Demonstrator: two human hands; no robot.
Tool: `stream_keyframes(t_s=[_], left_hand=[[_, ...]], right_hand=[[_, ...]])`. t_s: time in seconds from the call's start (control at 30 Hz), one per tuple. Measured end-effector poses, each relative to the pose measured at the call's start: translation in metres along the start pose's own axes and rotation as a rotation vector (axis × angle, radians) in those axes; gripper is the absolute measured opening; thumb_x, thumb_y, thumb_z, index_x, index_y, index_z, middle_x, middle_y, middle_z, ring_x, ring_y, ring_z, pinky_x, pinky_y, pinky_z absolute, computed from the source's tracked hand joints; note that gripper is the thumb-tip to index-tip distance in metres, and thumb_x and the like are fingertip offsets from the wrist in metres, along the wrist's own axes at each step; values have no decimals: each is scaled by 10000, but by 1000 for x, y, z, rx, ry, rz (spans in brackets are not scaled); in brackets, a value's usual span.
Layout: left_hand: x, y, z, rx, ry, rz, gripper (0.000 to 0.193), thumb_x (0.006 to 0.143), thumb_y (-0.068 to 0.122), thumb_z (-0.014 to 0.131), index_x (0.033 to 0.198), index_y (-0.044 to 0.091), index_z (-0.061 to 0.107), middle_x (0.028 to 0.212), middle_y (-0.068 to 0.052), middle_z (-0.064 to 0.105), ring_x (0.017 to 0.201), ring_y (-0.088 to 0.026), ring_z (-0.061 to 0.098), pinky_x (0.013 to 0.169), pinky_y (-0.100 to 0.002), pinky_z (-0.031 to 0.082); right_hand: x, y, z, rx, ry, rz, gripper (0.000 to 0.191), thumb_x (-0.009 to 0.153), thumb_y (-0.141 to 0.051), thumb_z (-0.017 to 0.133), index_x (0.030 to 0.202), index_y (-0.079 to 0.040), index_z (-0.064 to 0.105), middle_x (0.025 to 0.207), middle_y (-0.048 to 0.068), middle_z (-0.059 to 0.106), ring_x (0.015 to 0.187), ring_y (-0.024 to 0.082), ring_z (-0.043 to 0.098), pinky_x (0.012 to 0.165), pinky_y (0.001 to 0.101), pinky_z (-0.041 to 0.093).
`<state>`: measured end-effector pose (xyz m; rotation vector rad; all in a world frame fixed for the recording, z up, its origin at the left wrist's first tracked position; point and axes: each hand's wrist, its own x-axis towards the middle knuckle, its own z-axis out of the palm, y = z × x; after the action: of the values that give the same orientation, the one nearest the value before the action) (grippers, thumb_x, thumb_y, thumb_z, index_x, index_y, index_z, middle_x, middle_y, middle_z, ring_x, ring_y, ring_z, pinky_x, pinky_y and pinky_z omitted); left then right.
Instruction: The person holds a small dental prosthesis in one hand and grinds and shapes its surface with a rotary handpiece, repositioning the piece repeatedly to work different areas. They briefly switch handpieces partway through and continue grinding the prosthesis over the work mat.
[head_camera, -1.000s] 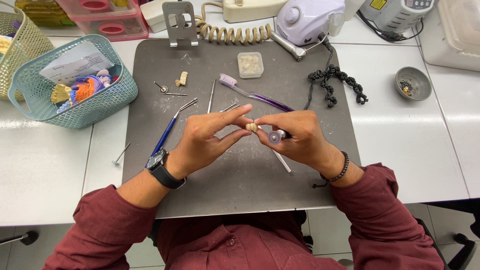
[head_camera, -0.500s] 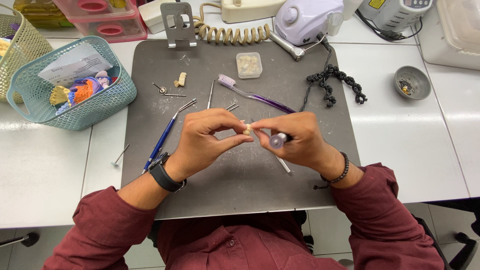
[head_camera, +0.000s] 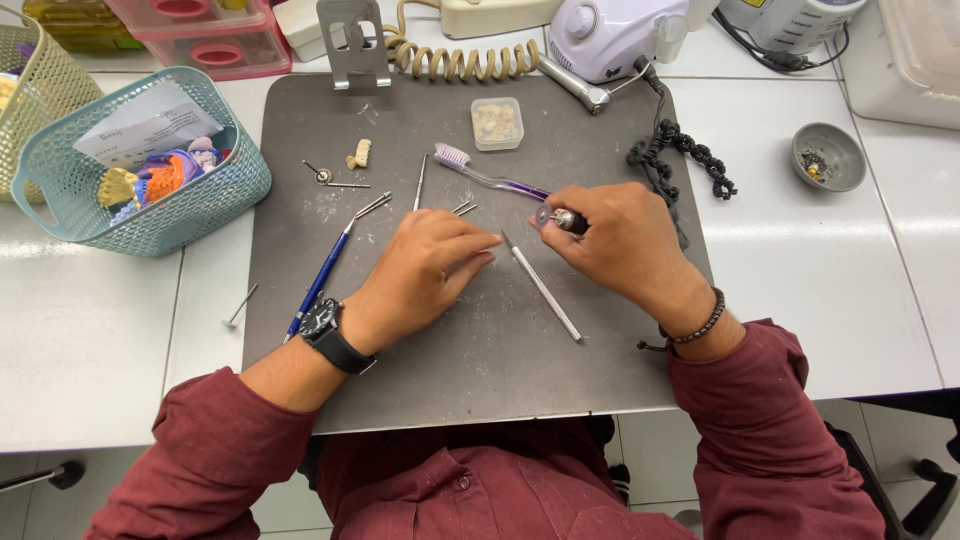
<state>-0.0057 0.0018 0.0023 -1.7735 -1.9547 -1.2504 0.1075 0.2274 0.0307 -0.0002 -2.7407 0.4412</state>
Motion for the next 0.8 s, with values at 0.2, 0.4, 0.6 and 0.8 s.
stream_keyframes(t_s=[0.2, 0.4, 0.6, 0.8], left_hand=[[-2, -12, -13, 73, 213, -306, 251, 1017, 175, 755, 779, 106, 716, 676, 23, 665, 646, -155, 601, 838, -331, 400], [-2, -10, -10, 87, 213, -197, 110, 998, 187, 757, 934, 98, 771, 784, 5, 723, 693, -173, 609, 857, -342, 391], [4, -4, -8, -35, 150, -108, 120, 905, 121, 820, 999, 82, 756, 952, -51, 770, 832, -187, 709, 813, -335, 499], [2, 15, -1, -320, 50, -117, 359, 881, 5, 804, 1227, 31, 711, 1138, -106, 727, 964, -195, 753, 830, -291, 625]], right_hand=[[8, 18, -14, -183, -90, 182, 382, 802, -436, 858, 937, -84, 792, 801, 105, 749, 702, 310, 707, 609, 408, 553], [12, 30, 12, -113, -203, 200, 258, 866, -362, 802, 999, -140, 803, 793, 108, 753, 711, 318, 714, 635, 417, 562], [8, 20, 10, 201, -64, 72, 182, 871, -256, 814, 990, -119, 802, 793, 93, 759, 642, 194, 713, 581, 305, 542], [0, -5, -9, 596, -148, 16, 145, 905, -174, 799, 1001, -65, 792, 730, 12, 735, 608, 37, 581, 526, 215, 445]])
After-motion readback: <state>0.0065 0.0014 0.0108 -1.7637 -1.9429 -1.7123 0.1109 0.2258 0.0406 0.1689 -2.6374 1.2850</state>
